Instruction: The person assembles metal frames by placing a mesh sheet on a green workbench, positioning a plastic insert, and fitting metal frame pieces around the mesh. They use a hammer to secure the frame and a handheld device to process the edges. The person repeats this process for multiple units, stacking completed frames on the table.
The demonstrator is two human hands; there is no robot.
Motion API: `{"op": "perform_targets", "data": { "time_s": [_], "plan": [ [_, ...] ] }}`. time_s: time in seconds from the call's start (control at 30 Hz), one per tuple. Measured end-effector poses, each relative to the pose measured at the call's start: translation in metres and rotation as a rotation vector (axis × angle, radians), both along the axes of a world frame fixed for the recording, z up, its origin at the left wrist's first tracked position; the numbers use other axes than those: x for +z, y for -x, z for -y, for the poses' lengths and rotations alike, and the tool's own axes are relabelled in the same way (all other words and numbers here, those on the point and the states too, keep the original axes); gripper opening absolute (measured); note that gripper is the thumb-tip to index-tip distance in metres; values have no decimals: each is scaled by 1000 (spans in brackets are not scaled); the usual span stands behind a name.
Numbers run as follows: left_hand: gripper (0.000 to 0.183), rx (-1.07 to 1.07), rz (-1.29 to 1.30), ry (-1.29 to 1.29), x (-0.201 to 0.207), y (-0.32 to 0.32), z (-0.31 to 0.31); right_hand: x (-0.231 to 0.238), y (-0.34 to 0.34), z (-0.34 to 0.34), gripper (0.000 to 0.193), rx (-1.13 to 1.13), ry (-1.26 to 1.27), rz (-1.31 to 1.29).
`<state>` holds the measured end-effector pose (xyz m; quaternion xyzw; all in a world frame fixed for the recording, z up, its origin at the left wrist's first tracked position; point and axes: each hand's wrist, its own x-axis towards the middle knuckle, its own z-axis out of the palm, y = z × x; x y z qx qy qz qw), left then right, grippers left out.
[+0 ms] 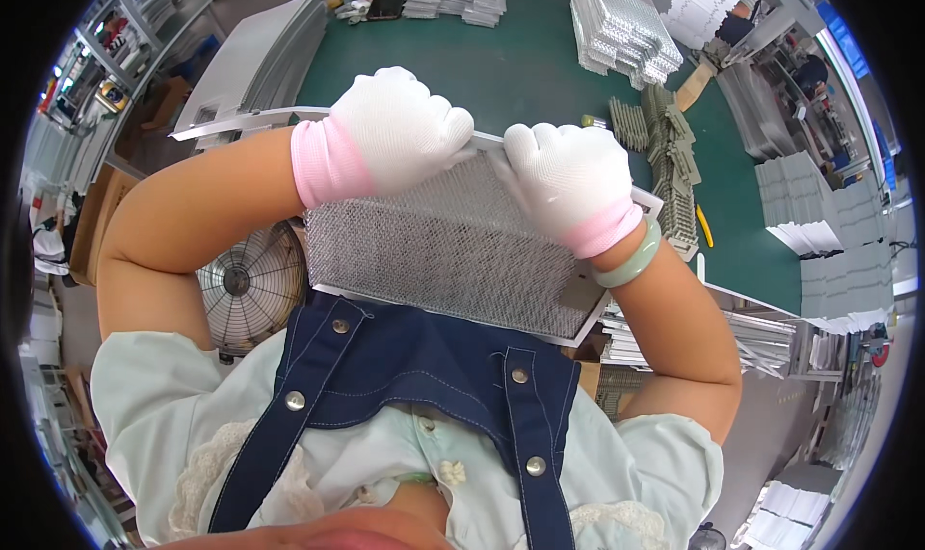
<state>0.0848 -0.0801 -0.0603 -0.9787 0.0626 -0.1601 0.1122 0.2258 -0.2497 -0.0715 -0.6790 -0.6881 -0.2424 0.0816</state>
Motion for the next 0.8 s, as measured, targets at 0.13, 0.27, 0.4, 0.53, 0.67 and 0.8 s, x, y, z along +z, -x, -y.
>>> {"op": "perform_targets", "data": {
  "time_s": [0.13,0.27,0.4,0.53,0.67,0.8],
  "plan": [
    [28,32,-189,161,7,1,-2,-5,0,-7,21,70,0,-379],
    [25,-1,-533,527,27,4,-25,6,4,-11,21,17,149,-600],
    [24,39,-541,528,26,23,-51,-3,6,-9,22,3,96,-408],
    [24,121,-451,399,19,35,-49,-9,4,-11,23,-43,120,-335],
    [23,30,-368,417,13,31,-44,-7,12,-26,25,43,16,-285],
    [22,28,-342,416,13,29,-45,-9,21,-32,28,26,12,-243]
  ]
}}
